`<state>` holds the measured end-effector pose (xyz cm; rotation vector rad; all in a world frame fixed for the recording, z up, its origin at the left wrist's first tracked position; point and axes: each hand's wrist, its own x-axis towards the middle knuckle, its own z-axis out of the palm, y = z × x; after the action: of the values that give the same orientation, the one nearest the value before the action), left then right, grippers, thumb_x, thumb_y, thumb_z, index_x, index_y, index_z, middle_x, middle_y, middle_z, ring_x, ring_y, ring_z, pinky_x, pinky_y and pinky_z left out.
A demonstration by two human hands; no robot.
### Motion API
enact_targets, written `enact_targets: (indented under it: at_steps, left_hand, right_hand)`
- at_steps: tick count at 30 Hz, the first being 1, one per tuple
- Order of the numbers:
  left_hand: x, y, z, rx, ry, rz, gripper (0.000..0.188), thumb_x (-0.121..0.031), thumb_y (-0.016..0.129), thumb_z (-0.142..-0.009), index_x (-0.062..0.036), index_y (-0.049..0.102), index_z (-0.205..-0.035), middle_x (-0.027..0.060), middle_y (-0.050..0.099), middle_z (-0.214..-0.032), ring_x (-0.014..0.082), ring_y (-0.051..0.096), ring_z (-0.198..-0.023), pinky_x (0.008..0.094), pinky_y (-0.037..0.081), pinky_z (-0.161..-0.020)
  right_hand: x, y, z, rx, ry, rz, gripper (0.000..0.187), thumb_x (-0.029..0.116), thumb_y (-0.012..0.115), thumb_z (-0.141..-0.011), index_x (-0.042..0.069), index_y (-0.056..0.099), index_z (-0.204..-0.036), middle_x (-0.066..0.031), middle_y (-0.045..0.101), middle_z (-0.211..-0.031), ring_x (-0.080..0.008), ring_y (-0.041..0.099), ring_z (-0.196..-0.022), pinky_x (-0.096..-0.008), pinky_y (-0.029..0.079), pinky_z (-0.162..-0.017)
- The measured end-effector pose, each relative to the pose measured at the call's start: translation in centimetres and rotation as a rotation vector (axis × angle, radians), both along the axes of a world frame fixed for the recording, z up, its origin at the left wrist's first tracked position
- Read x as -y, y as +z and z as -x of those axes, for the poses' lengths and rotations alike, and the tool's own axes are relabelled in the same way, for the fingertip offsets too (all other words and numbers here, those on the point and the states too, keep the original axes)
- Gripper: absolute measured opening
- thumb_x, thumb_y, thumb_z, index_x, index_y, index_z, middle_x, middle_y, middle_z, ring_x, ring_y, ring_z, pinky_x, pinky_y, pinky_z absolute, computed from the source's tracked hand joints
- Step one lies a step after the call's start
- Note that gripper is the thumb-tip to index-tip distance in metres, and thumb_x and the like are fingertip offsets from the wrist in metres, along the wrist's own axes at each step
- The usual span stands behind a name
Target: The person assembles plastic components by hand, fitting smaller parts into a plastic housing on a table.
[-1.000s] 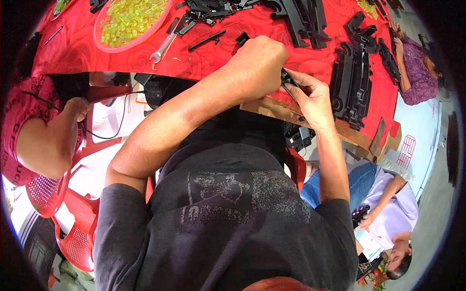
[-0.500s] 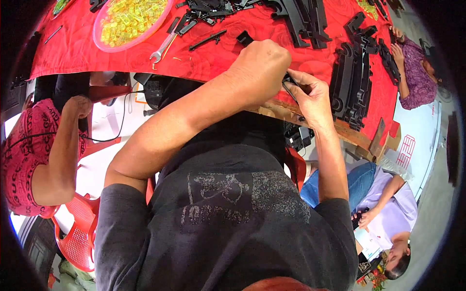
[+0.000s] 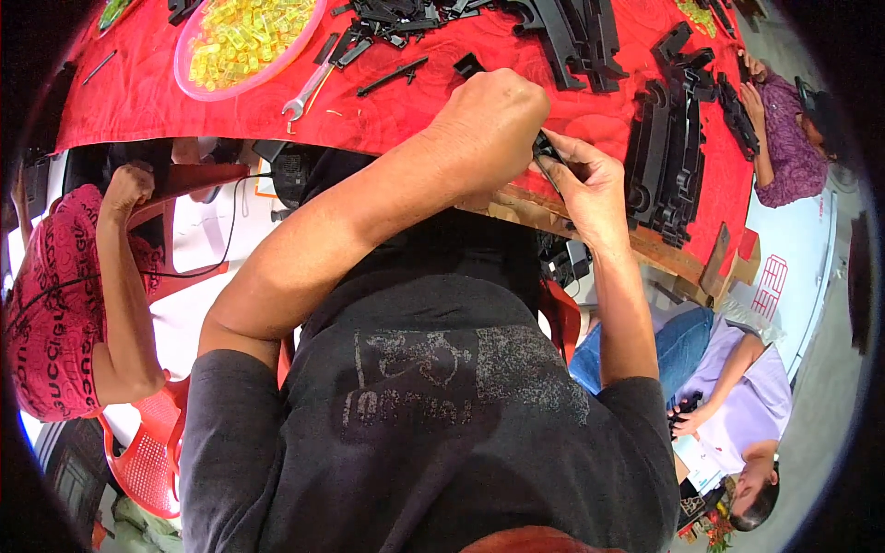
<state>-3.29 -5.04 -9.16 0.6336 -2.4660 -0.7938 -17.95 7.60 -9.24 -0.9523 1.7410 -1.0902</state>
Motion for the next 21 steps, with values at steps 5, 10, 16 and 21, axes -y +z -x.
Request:
enact_targets:
  at_steps: [5,10,16,21]
  left_hand:
    - [-0.1,0.2,0.1,-0.01,0.017,-0.008,0.01,-0.007,0.064,-0.076,0.0026,0.062,-0.075,0.0227,0.063,-0.075,0.0422,0.064,-0.077,0.0504,0.051,-0.069]
    - [-0.2,-0.7,0.2,-0.119,0.109,-0.056,0.016,-0.007,0.069,-0.077,0.0011,0.059,-0.087,0.0208,0.064,-0.077,0.0407,0.065,-0.077,0.0489,0.051,-0.068]
    - [-0.8,-1.0,0.2,-0.206,0.232,-0.169,0.019,-0.01,0.07,-0.08,0.0002,0.06,-0.093,0.0174,0.064,-0.077,0.038,0.065,-0.077,0.0467,0.051,-0.066]
    - [-3.6,-0.6,-0.7,-0.254,0.26,-0.115,0.028,-0.011,0.069,-0.083,-0.0017,0.061,-0.108,0.0174,0.062,-0.087,0.0365,0.065,-0.078,0.0452,0.052,-0.064]
  right_hand:
    - [0.0,0.0,0.0,0.014,-0.02,0.021,0.03,-0.009,0.062,-0.09,-0.003,0.067,-0.118,-0.0087,0.073,-0.101,-0.0116,0.069,-0.089,-0.0239,0.055,-0.081]
    - [0.3,-0.2,-0.2,-0.001,-0.043,0.022,0.03,-0.01,0.062,-0.09,-0.003,0.067,-0.119,-0.0086,0.072,-0.101,-0.0118,0.069,-0.088,-0.0234,0.055,-0.08]
    - [0.3,-0.5,-0.2,-0.012,-0.079,0.063,0.03,-0.01,0.062,-0.09,-0.004,0.067,-0.119,-0.009,0.072,-0.102,-0.0117,0.069,-0.087,-0.0236,0.055,-0.079]
    - [0.7,-0.6,-0.2,-0.012,-0.133,0.156,0.031,-0.01,0.062,-0.09,-0.003,0.067,-0.119,-0.0081,0.072,-0.101,-0.0105,0.068,-0.086,-0.0229,0.055,-0.078]
